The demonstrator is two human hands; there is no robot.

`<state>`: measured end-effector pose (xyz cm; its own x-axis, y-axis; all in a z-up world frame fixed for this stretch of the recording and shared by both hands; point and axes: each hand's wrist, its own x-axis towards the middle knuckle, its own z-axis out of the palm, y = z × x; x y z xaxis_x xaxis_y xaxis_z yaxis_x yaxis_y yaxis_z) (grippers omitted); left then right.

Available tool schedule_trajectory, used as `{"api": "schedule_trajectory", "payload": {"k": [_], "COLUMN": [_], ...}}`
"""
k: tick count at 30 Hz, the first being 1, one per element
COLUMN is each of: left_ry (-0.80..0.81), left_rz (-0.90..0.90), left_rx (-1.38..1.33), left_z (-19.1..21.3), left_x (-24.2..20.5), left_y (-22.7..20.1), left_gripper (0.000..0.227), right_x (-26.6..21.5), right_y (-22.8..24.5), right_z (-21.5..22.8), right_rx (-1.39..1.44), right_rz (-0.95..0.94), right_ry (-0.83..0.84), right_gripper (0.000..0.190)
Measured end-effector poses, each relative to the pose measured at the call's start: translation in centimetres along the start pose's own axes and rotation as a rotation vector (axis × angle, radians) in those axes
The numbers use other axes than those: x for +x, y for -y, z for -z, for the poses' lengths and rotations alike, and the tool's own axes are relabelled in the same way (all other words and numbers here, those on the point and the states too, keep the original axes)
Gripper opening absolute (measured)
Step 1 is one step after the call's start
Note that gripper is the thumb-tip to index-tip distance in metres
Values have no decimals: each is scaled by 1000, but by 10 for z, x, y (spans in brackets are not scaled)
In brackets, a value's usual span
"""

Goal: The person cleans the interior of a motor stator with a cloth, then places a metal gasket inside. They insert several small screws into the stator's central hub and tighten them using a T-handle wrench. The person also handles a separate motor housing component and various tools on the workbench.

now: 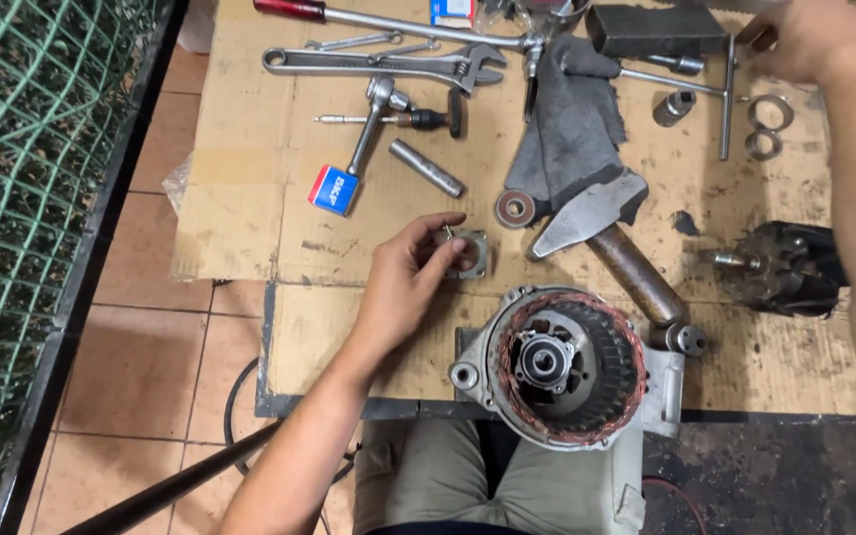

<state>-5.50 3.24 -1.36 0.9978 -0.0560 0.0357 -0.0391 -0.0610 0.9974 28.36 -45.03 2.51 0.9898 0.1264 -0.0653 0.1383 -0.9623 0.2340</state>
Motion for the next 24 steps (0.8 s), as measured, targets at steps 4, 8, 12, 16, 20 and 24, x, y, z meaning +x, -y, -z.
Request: {"api": "schedule_trajectory", "payload": {"k": [4,8,12,16,20,24], "left_ry": [-17,28,23,26,53,64], "left_rz": [5,-13,-21,-26,9,-16], "left_rx": [-20,-153,-111,-178,-236,-269], "left_z": [0,1,1,-1,-1,-1], "left_x": [1,-1,0,0,0,-1], "left_y": [3,1,0,8,3,4], "left_gripper": [36,35,34,34,35,34], "right_x": [33,21,-28,-25,40,22], "right_y": [-25,-25,22,8,-88,-82], "right_z": [-30,-40,15,8,-103,-113], "right_rx": [-149,-147,55,232,224,-238], "right_rz": [-35,3,-43,-149,261,217], "right_ry": [77,-33,9,123,51,35], "right_gripper": [41,32,27,14,29,19]}}
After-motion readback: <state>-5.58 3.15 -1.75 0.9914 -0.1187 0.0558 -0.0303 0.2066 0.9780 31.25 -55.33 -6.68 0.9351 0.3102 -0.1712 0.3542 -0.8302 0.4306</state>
